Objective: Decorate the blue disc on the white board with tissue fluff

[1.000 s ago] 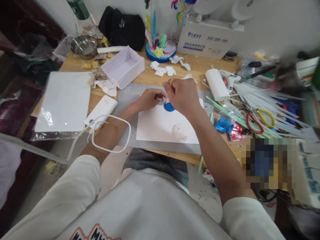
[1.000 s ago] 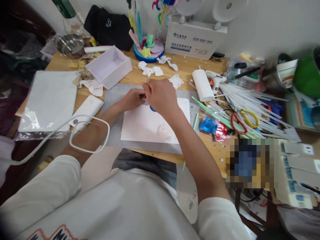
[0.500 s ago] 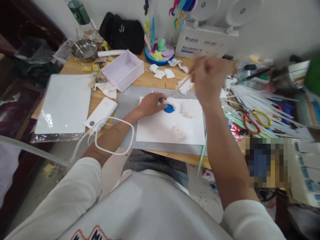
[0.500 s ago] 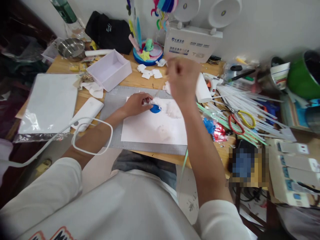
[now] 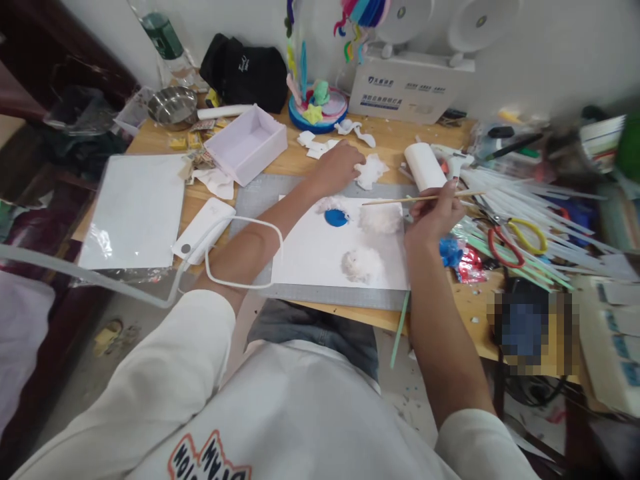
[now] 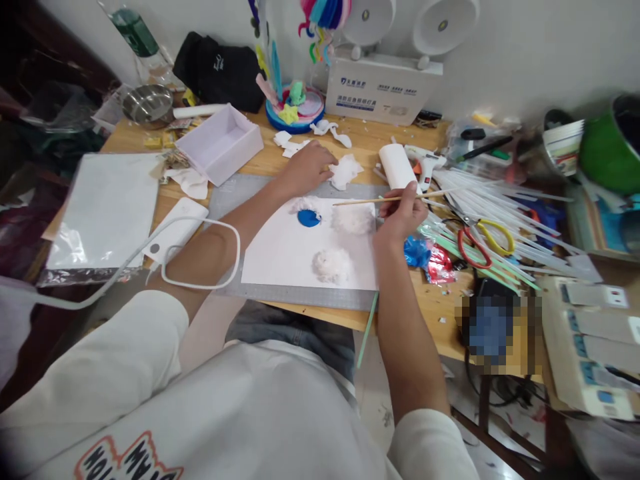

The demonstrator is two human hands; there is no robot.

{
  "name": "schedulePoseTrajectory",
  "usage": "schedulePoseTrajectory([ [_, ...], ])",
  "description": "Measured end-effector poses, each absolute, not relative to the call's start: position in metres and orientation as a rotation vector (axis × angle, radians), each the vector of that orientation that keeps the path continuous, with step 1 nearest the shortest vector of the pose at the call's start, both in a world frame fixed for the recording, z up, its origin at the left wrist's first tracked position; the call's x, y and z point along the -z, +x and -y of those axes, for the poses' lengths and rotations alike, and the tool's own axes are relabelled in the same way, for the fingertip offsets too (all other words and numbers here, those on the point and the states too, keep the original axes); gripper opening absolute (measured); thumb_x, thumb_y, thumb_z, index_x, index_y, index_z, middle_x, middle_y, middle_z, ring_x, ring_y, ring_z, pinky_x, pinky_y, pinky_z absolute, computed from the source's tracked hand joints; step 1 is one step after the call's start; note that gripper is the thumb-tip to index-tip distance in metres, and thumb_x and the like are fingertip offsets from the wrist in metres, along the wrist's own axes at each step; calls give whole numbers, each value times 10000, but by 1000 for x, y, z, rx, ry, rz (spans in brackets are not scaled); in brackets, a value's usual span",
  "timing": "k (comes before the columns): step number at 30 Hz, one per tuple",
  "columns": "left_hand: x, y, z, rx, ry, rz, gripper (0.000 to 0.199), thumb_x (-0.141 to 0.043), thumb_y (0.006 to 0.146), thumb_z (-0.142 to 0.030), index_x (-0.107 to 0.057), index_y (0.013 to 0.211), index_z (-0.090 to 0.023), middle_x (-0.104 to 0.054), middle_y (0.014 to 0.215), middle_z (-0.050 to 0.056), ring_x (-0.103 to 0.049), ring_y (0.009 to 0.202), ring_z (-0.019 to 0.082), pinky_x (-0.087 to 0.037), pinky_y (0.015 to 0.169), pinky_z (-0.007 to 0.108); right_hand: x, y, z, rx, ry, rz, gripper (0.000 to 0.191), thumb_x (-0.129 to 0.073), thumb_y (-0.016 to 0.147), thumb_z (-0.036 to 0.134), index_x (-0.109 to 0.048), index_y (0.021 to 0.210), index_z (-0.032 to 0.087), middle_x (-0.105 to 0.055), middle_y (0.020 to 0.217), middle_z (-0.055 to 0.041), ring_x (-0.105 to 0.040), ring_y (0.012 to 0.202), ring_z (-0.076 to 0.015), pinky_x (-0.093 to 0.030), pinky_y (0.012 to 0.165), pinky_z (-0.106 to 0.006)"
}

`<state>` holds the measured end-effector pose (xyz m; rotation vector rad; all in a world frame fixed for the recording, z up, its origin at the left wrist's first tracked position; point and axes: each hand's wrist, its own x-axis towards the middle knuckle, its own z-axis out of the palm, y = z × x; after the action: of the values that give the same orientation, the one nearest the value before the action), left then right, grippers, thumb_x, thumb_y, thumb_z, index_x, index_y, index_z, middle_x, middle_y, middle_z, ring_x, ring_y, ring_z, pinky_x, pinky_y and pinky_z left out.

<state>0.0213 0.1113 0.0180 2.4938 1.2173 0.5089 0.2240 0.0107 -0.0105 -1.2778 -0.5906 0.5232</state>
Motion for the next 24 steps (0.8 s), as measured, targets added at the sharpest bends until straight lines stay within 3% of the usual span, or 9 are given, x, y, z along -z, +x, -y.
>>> schedulePoseTrajectory([
  [5, -6, 32, -122, -470, 2480, -1173, 320, -616, 975, -97, -732, 1268, -151, -730, 1193, 119, -547, 1132, 245, -414, 964, 372, 4, 216, -5, -478, -1311, 707, 681, -438, 935, 801, -571, 549, 256, -426, 427, 38, -355, 363, -105, -253, 382, -274],
  [12, 5, 37, -128, -538, 2367, -1285, 252, -566, 1020, -137, -746, 1193, -167, -726, 1168, 96, -485, 1009, 199, -383, 940, 360, 0, 212, -1, -506, -1268, 702, 695, -493, 913, 806, -604, 535, 233, -448, 422, 26, -373, 366, -92, -267, 389, -271],
  [19, 8, 41, -144, -740, 2152, -1272, 139, -665, 947, -125, -780, 1010, -171, -798, 1014, 39, -650, 937, 168, -473, 877, 312, -3, 209, 0, -502, -1248, 708, 686, -520, 899, 802, -597, 546, 219, -443, 423, 49, -376, 369, -78, -263, 394, -249],
  [24, -14, 31, -141, -924, 1951, -1252, 147, -693, 911, -87, -762, 965, -206, -806, 1045, 12, -693, 930, 148, -547, 939, 325, -4, 210, 0, -483, -1273, 722, 692, -469, 923, 798, -587, 549, 228, -449, 425, 46, -380, 365, -81, -268, 391, -248],
])
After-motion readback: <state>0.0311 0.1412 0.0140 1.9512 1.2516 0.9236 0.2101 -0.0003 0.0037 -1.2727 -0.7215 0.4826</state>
